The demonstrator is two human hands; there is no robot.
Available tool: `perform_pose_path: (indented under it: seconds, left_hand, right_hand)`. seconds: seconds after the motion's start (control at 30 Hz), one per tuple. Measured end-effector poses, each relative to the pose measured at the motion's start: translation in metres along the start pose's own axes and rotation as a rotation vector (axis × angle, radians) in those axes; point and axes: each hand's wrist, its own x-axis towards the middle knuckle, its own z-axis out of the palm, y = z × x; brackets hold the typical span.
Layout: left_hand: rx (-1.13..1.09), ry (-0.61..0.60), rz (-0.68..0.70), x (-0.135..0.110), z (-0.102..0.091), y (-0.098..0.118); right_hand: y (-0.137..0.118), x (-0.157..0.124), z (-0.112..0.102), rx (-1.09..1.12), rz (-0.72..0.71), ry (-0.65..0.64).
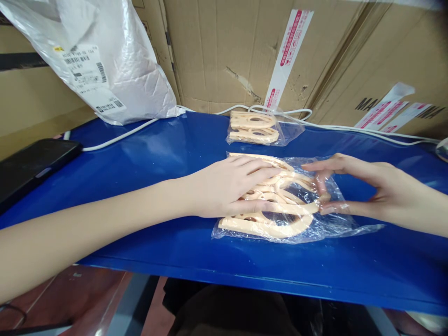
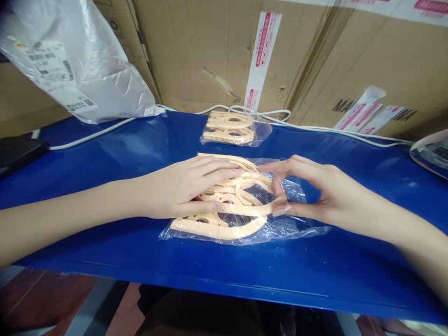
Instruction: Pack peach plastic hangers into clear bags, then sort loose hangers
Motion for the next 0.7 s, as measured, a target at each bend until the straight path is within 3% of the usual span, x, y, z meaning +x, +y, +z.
perform_pose_path:
  seconds: [0.7]
  left_hand:
    - [0.002, 0.02, 0.018, 0.0002, 0.0009, -0.0004]
  right_hand:
    - [-0.0029, -0.0001, 0.0016, 0.013, 0.001, 0.035]
